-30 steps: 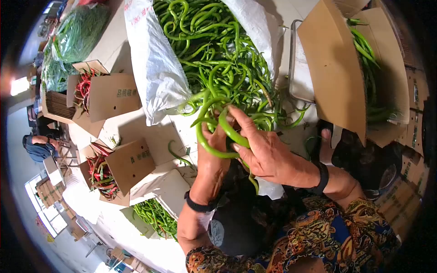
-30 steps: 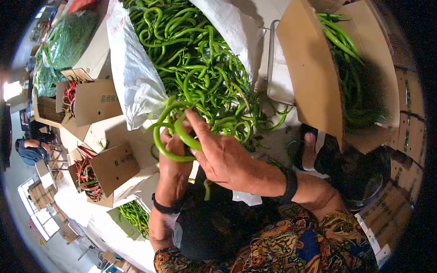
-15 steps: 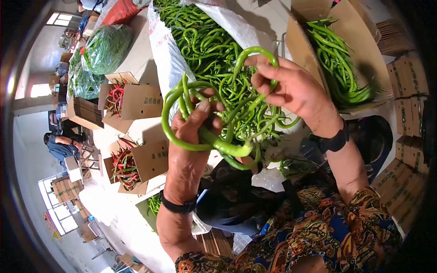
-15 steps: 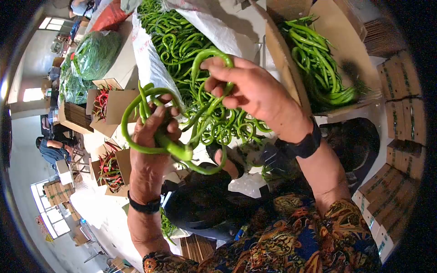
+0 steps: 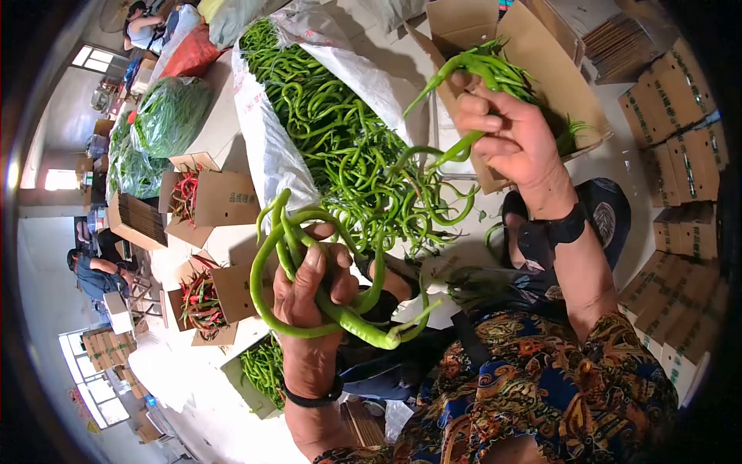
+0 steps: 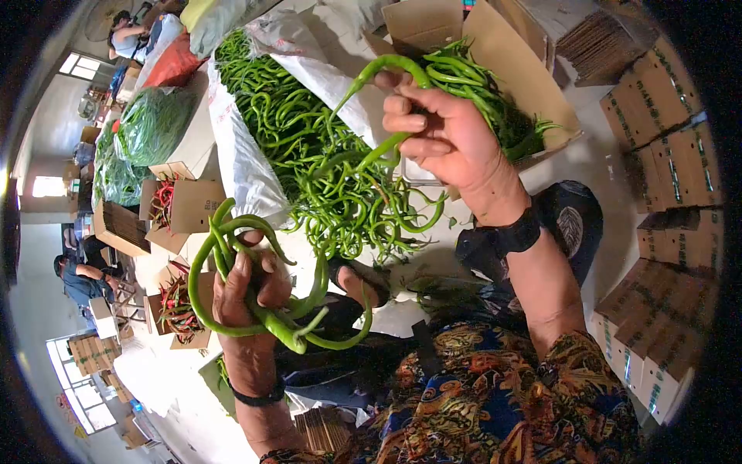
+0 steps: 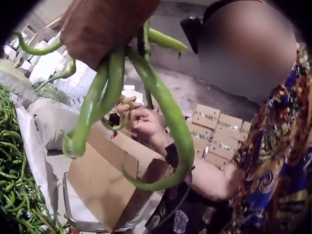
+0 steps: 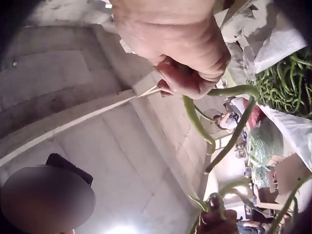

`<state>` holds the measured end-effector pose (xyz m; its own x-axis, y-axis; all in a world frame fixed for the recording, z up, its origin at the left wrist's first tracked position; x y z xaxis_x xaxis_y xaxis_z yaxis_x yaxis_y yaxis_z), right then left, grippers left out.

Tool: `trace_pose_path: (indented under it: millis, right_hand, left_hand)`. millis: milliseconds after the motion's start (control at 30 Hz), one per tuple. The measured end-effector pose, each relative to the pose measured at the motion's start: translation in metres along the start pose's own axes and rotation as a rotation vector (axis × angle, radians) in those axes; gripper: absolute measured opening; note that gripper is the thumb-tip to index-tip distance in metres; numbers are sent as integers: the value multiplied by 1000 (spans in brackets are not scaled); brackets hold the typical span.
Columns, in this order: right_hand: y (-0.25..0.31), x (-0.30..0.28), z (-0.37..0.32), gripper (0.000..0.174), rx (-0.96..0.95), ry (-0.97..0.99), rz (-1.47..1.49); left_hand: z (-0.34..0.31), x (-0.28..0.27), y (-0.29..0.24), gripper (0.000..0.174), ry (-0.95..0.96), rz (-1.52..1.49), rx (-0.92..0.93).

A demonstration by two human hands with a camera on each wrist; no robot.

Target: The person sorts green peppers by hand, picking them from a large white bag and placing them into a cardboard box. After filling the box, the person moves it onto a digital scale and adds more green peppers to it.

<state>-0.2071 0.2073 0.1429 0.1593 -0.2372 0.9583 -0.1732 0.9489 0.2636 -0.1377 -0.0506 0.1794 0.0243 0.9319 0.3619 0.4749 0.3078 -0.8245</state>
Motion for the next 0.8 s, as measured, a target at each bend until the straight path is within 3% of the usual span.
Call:
trace_pose_path:
  millis: [200,233,467,633,700,767,800]
  right_hand:
    - [64,9,-10,30,-190,43,-155]
    - [71,13,-14,30,-216,23,-211]
    - [85,25,-35,26,-358,-4,-565]
    - [103,17,-32,28,-565,-180,-974]
    - [117,-21,-16,46,-624,-314,-1353]
    - [132,-52,-6,52,-751,-196,-2333]
    - [124,-52,-2,52,-610,-219,-2297]
  left_hand:
    - [-7,11,13,34,105,-49,-17]
    - [-10,14,13,36,39,-59,-33]
    - [-23,14,28,34,23,-104,-72]
    - [-33,4,23,34,28,-114,-58]
    - [-34,7,26,35,-5,-113,-58]
    - [-30,16,29,35,69,-122,-101]
    - [-30,16,29,35,109,-135,-106]
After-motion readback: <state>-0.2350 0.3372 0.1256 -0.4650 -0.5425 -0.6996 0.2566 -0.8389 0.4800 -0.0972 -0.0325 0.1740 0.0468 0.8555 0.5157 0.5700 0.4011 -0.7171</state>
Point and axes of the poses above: each hand's wrist, its own z-axis towards the middle knuckle, its own x-axis out of the palm, y = z × x, the point moved 7 cm from there along z, towards the middle knuckle, and after that the axes turned 11 degrees about -x, right-handed, at the moved point
